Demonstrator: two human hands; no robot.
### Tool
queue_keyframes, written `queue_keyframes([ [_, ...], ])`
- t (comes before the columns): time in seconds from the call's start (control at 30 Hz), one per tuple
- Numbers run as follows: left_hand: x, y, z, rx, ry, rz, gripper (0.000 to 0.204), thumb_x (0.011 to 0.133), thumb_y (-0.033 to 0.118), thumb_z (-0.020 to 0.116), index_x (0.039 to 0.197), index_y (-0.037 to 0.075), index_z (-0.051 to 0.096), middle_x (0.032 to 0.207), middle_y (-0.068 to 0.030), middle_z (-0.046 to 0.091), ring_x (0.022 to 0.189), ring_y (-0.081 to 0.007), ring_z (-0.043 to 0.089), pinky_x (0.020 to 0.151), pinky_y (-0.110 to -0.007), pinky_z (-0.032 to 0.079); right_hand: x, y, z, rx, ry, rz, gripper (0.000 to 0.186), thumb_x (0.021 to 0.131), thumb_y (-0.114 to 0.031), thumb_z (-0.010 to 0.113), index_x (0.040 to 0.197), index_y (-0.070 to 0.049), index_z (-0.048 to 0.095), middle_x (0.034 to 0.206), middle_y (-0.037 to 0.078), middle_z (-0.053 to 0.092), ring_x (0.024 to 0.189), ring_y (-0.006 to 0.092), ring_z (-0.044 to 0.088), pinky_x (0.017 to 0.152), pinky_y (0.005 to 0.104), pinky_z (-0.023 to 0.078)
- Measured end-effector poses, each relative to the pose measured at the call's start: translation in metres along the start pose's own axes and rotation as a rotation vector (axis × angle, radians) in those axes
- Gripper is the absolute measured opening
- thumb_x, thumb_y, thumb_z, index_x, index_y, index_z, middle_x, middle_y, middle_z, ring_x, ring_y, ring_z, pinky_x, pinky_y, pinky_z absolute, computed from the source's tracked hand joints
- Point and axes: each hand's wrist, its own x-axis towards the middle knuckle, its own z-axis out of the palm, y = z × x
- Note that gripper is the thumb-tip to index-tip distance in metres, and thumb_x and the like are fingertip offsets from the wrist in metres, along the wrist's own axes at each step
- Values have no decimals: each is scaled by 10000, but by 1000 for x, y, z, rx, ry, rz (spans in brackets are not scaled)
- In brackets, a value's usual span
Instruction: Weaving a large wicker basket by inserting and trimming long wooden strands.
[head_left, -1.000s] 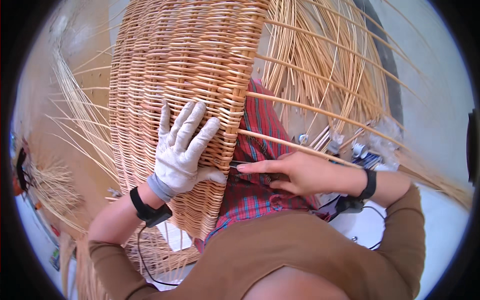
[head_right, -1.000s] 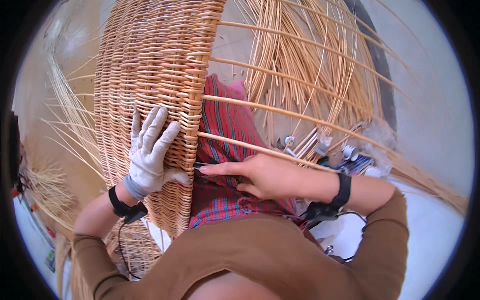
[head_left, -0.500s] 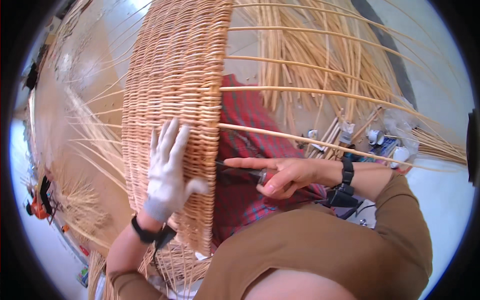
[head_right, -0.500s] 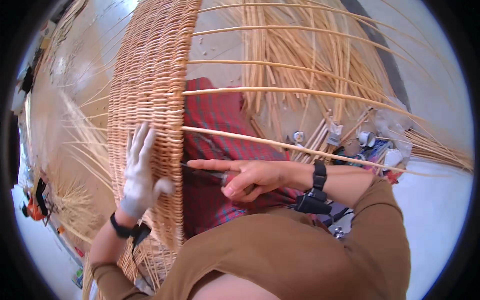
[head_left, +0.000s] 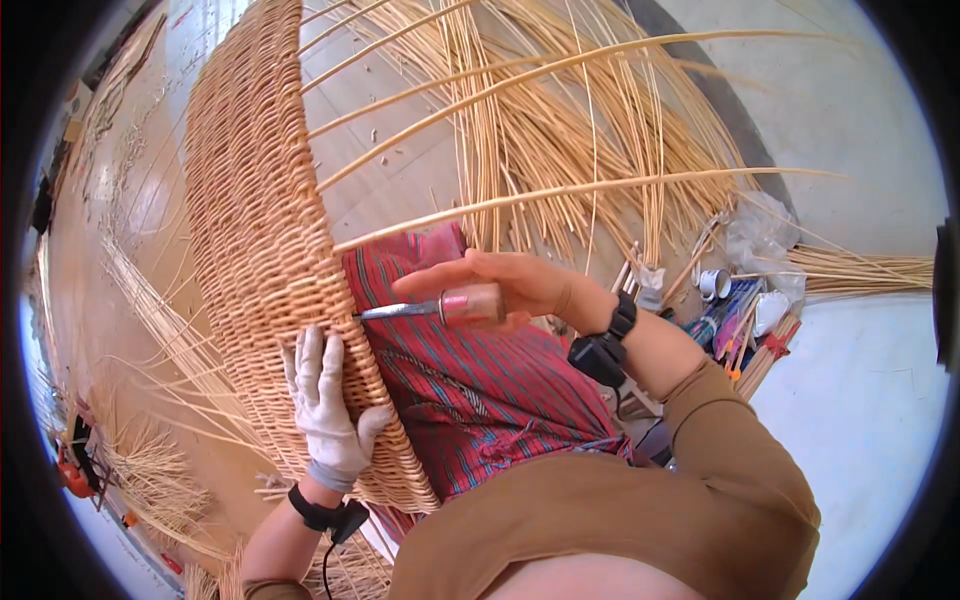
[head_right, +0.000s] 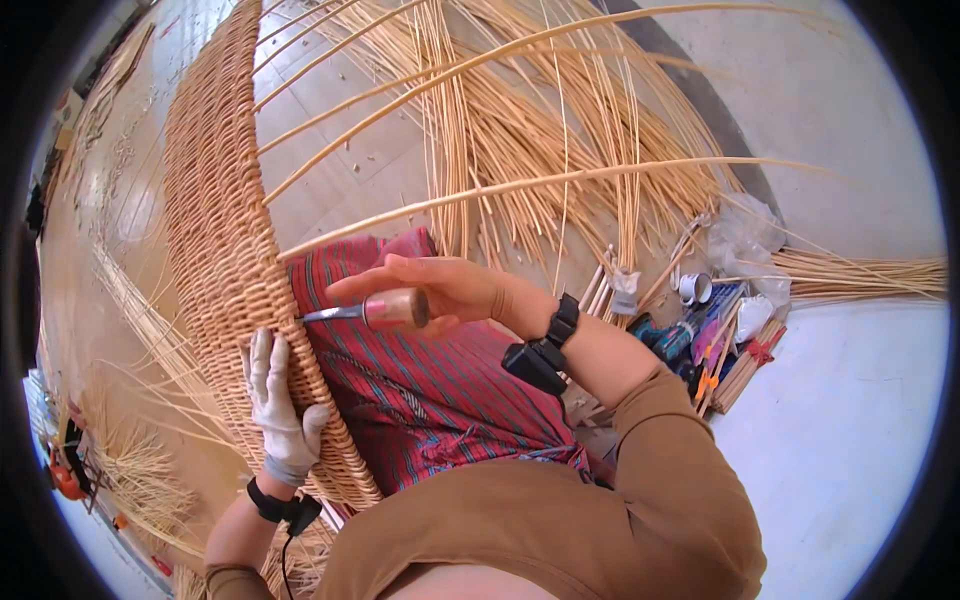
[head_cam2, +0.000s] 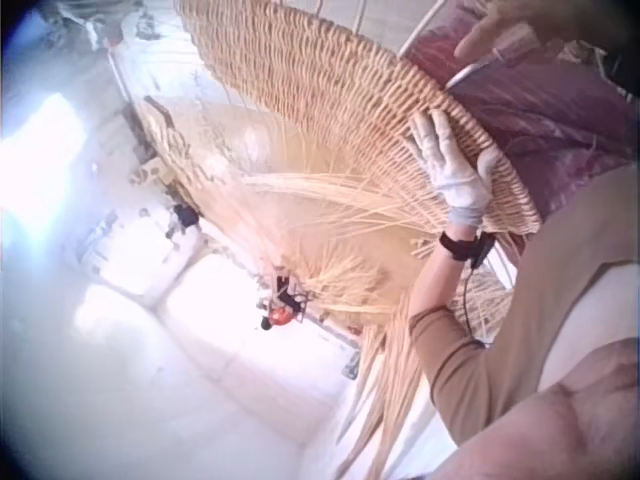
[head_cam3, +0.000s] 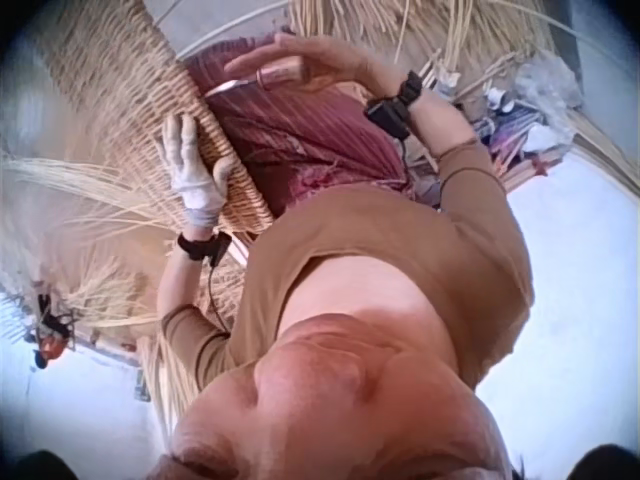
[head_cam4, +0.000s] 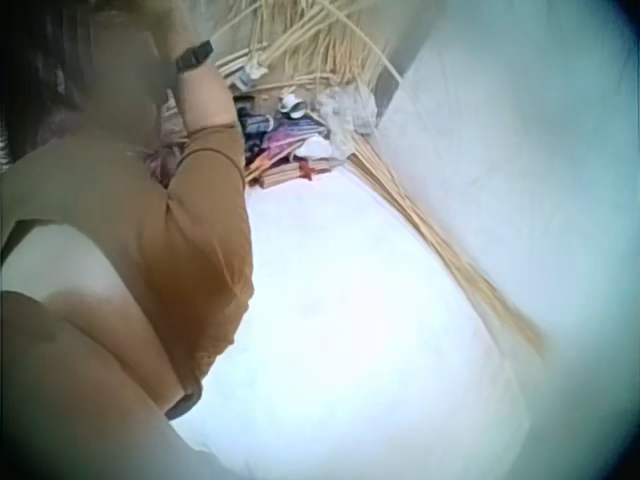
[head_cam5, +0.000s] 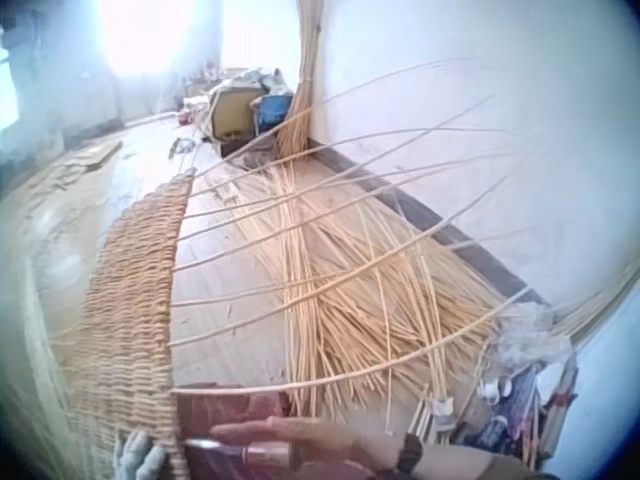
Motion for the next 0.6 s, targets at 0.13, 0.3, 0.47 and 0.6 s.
queue_keyframes([
  [0.13, -7, -12, 9, 72, -17, 49, 842, 1004, 622, 526, 1547, -14, 431, 1629, -295, 344, 1525, -516, 279, 1266, -605, 176, 2, 58, -184, -563, 635, 196, 626, 1012, -487, 626, 1517, -129, 539, 1053, 80, 724, 961, 145, 693, 715, 268, 563],
  [0.3, -19, -11, 13, 64, -29, 1, 804, 962, 573, 624, 1537, 35, 461, 1618, -275, 366, 1513, -508, 310, 1252, -639, 203, 20, 107, -335, -1198, 1098, 317, 769, 810, -418, 824, 1459, -81, 588, 1273, 247, 704, 1189, 390, 681, 1003, 434, 558],
  [0.47, -8, -7, 19, 37, -10, 12, 776, 935, 626, 656, 1477, 85, 531, 1582, -198, 433, 1489, -420, 398, 1232, -686, 230, 23, 102, -391, -1343, 1390, 393, 789, 757, -374, 845, 1441, -63, 605, 1324, 249, 680, 1213, 366, 671, 1039, 441, 535],
  [0.6, -8, -5, 18, 42, 6, 4, 758, 936, 625, 661, 1448, 77, 552, 1551, -194, 467, 1467, -419, 423, 1227, -688, 245, 14, 100, -384, -1252, 1580, 179, 414, 802, -335, 791, 1140, -96, 787, 1103, 183, 766, 1030, 343, 733, 934, 449, 571],
])
